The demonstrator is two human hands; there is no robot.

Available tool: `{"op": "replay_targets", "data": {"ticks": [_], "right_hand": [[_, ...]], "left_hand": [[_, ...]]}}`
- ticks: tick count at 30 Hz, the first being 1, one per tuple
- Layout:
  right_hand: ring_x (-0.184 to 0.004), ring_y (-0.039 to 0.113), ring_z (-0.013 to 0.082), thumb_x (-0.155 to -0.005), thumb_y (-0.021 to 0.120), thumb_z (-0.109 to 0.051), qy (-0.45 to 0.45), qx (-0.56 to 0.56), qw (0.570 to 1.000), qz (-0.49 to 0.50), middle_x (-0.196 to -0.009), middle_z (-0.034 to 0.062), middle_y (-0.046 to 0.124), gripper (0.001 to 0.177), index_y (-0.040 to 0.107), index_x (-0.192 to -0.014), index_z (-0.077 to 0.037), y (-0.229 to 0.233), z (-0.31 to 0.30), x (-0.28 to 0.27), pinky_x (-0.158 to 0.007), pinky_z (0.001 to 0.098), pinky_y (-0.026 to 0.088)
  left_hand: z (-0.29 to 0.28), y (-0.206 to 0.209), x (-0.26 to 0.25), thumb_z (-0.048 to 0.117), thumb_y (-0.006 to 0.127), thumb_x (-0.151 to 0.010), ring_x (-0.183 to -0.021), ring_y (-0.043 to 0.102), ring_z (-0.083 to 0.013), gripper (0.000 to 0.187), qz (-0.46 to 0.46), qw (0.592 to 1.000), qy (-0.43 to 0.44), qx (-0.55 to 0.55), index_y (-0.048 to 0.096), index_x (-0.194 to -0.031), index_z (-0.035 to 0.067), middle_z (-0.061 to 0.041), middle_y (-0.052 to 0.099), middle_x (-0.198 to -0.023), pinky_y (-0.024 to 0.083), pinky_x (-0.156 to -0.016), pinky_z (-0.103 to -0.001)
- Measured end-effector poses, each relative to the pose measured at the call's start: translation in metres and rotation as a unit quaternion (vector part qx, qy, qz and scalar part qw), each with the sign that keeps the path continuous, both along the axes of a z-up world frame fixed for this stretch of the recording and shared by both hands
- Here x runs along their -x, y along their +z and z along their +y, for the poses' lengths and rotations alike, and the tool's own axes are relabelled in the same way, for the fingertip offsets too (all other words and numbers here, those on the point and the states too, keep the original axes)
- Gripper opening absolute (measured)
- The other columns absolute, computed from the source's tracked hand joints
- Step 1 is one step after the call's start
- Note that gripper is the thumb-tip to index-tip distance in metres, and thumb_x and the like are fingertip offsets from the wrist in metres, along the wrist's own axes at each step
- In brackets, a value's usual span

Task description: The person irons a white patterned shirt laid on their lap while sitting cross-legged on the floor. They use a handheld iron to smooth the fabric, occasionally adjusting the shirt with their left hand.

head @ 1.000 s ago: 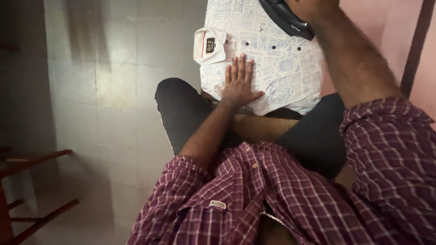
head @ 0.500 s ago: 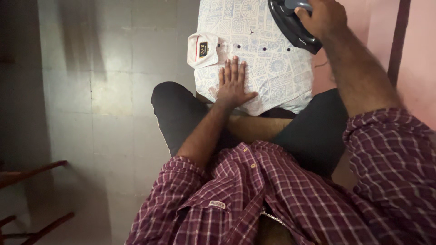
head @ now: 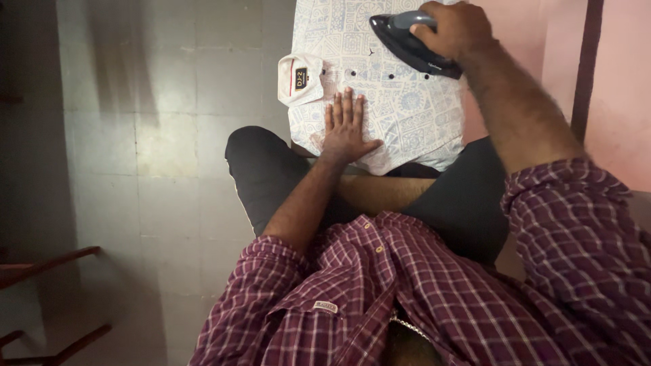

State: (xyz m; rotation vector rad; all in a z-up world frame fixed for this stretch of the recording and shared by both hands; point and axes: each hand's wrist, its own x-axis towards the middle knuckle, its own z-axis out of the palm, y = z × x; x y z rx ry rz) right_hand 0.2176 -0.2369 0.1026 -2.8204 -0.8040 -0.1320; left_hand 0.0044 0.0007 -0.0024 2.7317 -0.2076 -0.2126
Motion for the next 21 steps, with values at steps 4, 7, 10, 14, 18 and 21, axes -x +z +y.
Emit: {"op": "replay_targets", "data": {"ticks": [4, 7, 10, 14, 18, 21], "right_hand": [[-0.085, 0.072, 0.0393, -0.1, 0.073, -0.052, 0.046, -0.017, 0.999, 0.015, -0.095, 0.0166, 0.075, 0.044, 0.074, -0.128, -0.017, 0.004, 0.017, 0.005, -0.08, 0.0508, 0.057], [-0.083, 0.072, 0.039, -0.1, 0.072, -0.051, 0.059, -0.011, 0.998, 0.034, -0.092, 0.0161, 0.075, 0.042, 0.074, -0.128, -0.019, 0.013, 0.037, 0.012, -0.078, 0.0512, 0.057], [-0.082, 0.072, 0.0389, -0.099, 0.071, -0.05, 0.072, -0.01, 0.996, 0.048, -0.092, 0.0156, 0.075, 0.041, 0.074, -0.126, -0.02, 0.02, 0.054, 0.016, -0.077, 0.0523, 0.056], [-0.081, 0.072, 0.039, -0.097, 0.07, -0.051, 0.098, 0.011, 0.994, 0.041, -0.093, 0.0161, 0.075, 0.043, 0.073, -0.127, -0.02, 0.021, 0.073, 0.017, -0.073, 0.0533, 0.055], [-0.083, 0.072, 0.0385, -0.096, 0.069, -0.052, 0.11, 0.027, 0.992, 0.053, -0.093, 0.0157, 0.076, 0.043, 0.074, -0.125, -0.021, 0.018, 0.086, 0.016, -0.074, 0.0537, 0.055], [-0.081, 0.072, 0.0381, -0.094, 0.07, -0.052, 0.127, 0.017, 0.991, 0.047, -0.091, 0.0161, 0.075, 0.045, 0.073, -0.126, -0.02, 0.018, 0.094, 0.017, -0.072, 0.0534, 0.055]], "left_hand": [[-0.001, 0.0, 0.001, 0.078, 0.071, -0.073, -0.158, -0.003, -0.0437, 0.131, 0.008, 1.0, 0.008, -0.008, 0.011, -0.164, 0.005, -0.024, 0.0, -0.17, 0.0, -0.126, -0.06], [-0.001, -0.001, 0.003, 0.078, 0.072, -0.073, -0.158, -0.003, -0.0436, 0.131, -0.006, 1.0, 0.012, 0.0, 0.012, -0.164, 0.005, -0.024, 0.001, -0.171, 0.0, -0.126, -0.06], [-0.001, -0.002, 0.003, 0.077, 0.072, -0.073, -0.158, -0.003, -0.0442, 0.131, -0.011, 1.0, 0.008, 0.004, 0.012, -0.164, 0.004, -0.025, 0.001, -0.17, 0.0, -0.126, -0.061], [0.0, -0.004, 0.004, 0.077, 0.072, -0.074, -0.158, -0.002, -0.0447, 0.13, -0.028, 0.999, 0.006, 0.015, 0.012, -0.163, 0.004, -0.025, 0.001, -0.17, 0.001, -0.126, -0.061], [0.001, -0.006, 0.002, 0.078, 0.071, -0.074, -0.157, -0.002, -0.0453, 0.13, -0.029, 0.999, 0.001, 0.014, 0.011, -0.163, 0.004, -0.026, 0.001, -0.17, 0.001, -0.126, -0.062], [0.001, -0.005, 0.002, 0.078, 0.071, -0.075, -0.158, -0.002, -0.0449, 0.13, -0.028, 1.0, 0.003, 0.014, 0.012, -0.163, 0.005, -0.026, 0.001, -0.17, 0.002, -0.126, -0.061]]}}
